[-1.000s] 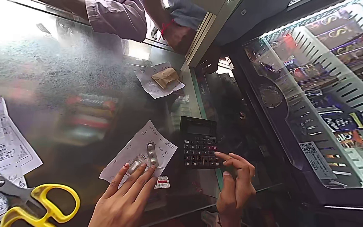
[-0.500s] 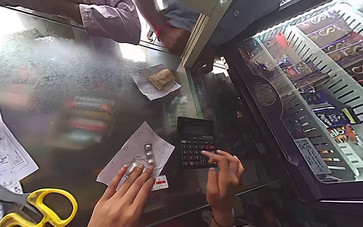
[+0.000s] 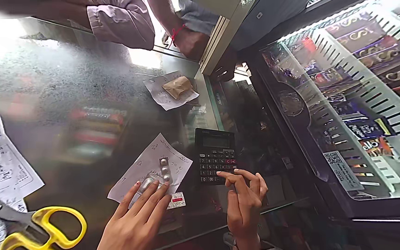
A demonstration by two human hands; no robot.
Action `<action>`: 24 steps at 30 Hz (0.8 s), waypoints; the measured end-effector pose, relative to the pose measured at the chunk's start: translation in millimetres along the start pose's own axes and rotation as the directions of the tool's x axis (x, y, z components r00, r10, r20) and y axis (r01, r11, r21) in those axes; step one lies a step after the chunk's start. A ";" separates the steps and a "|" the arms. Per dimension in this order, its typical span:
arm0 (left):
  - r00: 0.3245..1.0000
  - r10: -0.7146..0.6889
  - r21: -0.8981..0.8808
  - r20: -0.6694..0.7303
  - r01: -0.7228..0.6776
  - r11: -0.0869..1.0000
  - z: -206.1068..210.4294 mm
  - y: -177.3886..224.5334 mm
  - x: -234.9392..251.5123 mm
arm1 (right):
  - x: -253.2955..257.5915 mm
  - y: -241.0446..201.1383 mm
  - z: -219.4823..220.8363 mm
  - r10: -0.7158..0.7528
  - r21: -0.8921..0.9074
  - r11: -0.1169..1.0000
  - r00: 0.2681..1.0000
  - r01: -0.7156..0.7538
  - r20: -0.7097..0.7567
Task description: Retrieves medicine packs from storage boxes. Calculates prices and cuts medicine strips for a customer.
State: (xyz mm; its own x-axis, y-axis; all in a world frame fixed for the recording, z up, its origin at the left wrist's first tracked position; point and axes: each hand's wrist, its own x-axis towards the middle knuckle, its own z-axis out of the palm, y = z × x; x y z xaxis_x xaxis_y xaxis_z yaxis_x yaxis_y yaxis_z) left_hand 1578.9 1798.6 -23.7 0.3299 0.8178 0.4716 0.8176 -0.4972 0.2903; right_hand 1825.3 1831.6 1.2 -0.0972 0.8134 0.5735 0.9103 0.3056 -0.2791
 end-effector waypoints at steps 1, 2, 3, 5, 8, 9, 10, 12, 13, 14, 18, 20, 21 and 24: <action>1.000 -0.001 0.000 0.002 0.001 1.000 -0.6 0.4 0.1 | -0.8 1.2 -1.9 0.008 0.023 1.000 1.000 -0.008 -0.017; 1.000 0.000 0.000 0.001 0.000 1.000 -1.0 0.3 0.8 | -1.3 2.3 -3.3 0.014 0.045 0.999 0.999 -0.012 -0.047; 1.000 0.001 -0.001 0.003 -0.001 1.000 -1.3 0.4 1.3 | -1.9 3.4 -4.7 0.019 0.055 0.998 0.997 -0.014 -0.080; 1.000 0.004 0.001 0.005 -0.005 1.000 -1.5 0.6 0.9 | -3.9 4.5 -7.6 0.034 0.049 0.998 0.990 -0.027 -0.137; 1.000 0.003 0.003 0.003 -0.003 1.000 -0.9 0.1 0.6 | -5.6 4.9 -8.1 0.052 -0.043 0.997 0.993 -0.057 -0.110; 1.000 0.004 -0.002 0.004 -0.004 1.000 -0.8 -0.1 0.6 | -5.5 5.1 -6.2 0.050 -0.074 0.996 0.997 -0.055 -0.066; 1.000 0.005 -0.007 -0.001 -0.005 1.000 -0.5 -0.4 0.6 | -5.5 4.8 -6.4 0.051 -0.091 0.994 0.998 -0.053 -0.028; 1.000 0.004 -0.002 -0.009 -0.004 1.000 0.4 0.0 0.9 | -3.3 5.5 -10.1 0.046 -0.077 0.996 0.999 -0.047 -0.018; 1.000 0.005 -0.001 -0.006 -0.005 1.000 -0.1 0.3 0.6 | -4.4 5.2 -10.9 0.045 -0.050 0.998 0.998 -0.046 -0.034; 1.000 0.006 -0.001 -0.003 -0.006 1.000 -0.5 0.2 1.2 | -4.9 4.4 -10.3 0.034 -0.017 0.999 0.998 -0.035 -0.056; 1.000 0.009 -0.006 0.003 -0.009 1.000 -1.8 -0.1 1.0 | -10.5 -8.4 -4.5 -0.101 0.158 0.981 0.991 0.113 -0.083; 1.000 0.009 -0.013 0.001 -0.009 1.000 -2.4 -0.2 1.1 | -13.0 -19.7 -0.2 -0.216 0.235 0.948 0.976 0.215 -0.025; 1.000 0.006 -0.013 -0.007 -0.006 1.000 -2.2 0.0 1.2 | -14.0 -25.8 2.5 -0.268 0.261 0.931 0.963 0.255 0.014; 1.000 0.001 -0.008 -0.025 -0.002 1.000 -1.3 0.0 1.3 | -16.8 -39.2 16.4 -0.372 0.226 0.910 0.925 0.348 0.074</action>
State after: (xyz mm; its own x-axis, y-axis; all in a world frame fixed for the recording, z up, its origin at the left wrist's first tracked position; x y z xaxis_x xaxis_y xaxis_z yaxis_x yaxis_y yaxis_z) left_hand 1578.7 1799.3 -22.0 0.3193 0.8097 0.4923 0.8134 -0.5008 0.2960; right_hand 1784.7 1814.1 -10.2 -0.4586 0.6754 0.5775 0.7037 0.6729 -0.2281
